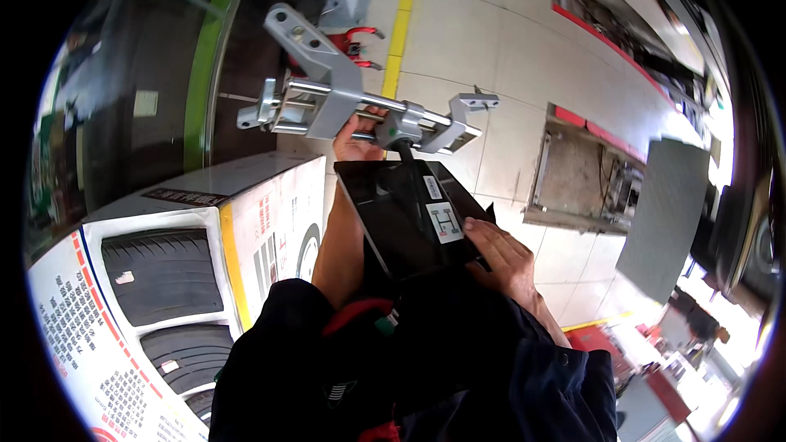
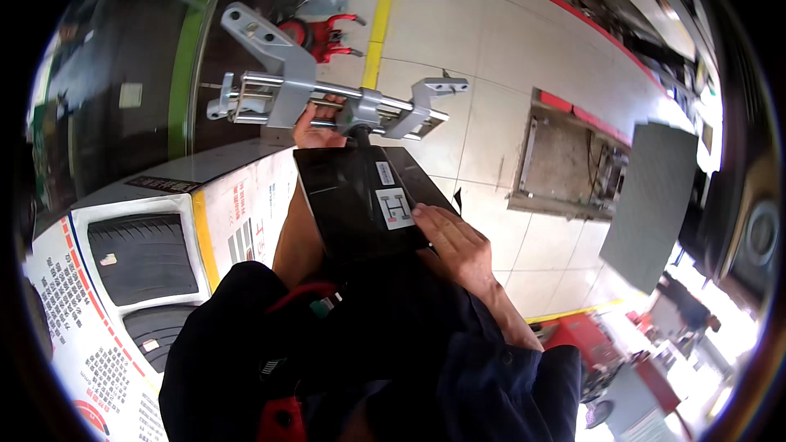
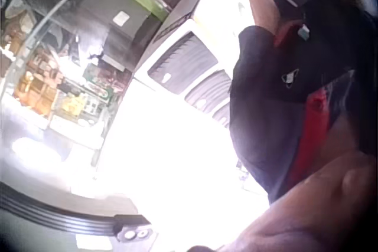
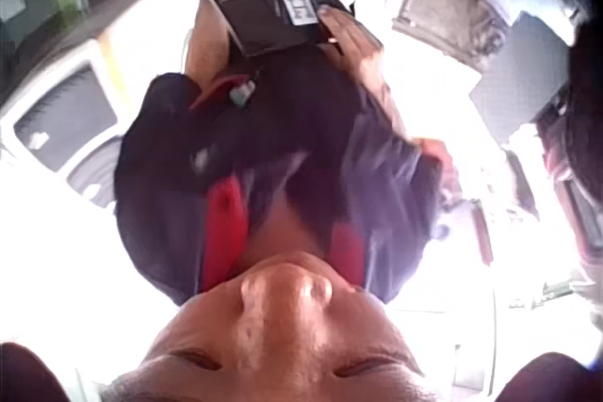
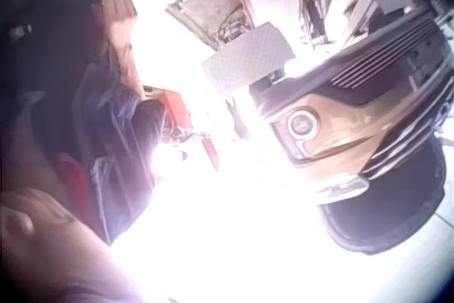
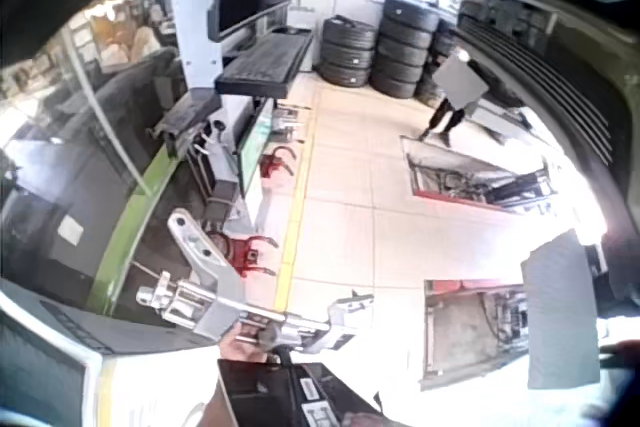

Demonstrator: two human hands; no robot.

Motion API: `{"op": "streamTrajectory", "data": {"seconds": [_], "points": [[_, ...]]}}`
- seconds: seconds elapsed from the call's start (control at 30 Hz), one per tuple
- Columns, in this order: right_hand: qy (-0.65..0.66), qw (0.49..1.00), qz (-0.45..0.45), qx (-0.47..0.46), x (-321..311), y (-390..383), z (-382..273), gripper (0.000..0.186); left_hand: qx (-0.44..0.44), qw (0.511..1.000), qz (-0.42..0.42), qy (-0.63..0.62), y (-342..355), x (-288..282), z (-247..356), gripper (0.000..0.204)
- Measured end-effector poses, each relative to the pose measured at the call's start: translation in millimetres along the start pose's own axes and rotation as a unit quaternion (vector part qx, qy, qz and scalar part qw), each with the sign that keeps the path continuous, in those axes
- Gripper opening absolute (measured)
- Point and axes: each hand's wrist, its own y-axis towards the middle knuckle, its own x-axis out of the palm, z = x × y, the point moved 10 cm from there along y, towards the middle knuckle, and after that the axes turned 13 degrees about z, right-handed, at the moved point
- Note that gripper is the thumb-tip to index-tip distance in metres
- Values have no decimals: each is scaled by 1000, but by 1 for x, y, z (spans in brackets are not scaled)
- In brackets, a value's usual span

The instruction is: The person attaches wheel alignment sensors to the front and rear wheels of a gold car on a lift. They then operate a computer terminal to run the alignment software and interact with another person in the garage.

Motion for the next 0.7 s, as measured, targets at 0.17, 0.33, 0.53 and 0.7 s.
{"op": "streamTrajectory", "data": {"seconds": [0.17, 0.33, 0.53, 0.7], "points": [[-19, 973, 160, 163, -63, -127, 18, 49, -73, 975, 4, 208, -34, 26, -21, 45], [-3, 880, 355, 317, -107, -190, 18, 36, -179, 966, -58, 176, -74, 84, -71, 30], [-148, 854, 461, 189, -195, -167, -98, 47, -130, 889, -209, 386, -159, 124, -154, 31], [-280, 841, 442, 138, -254, -180, -141, 53, -127, 760, -342, 539, -282, 151, -246, 43]]}}
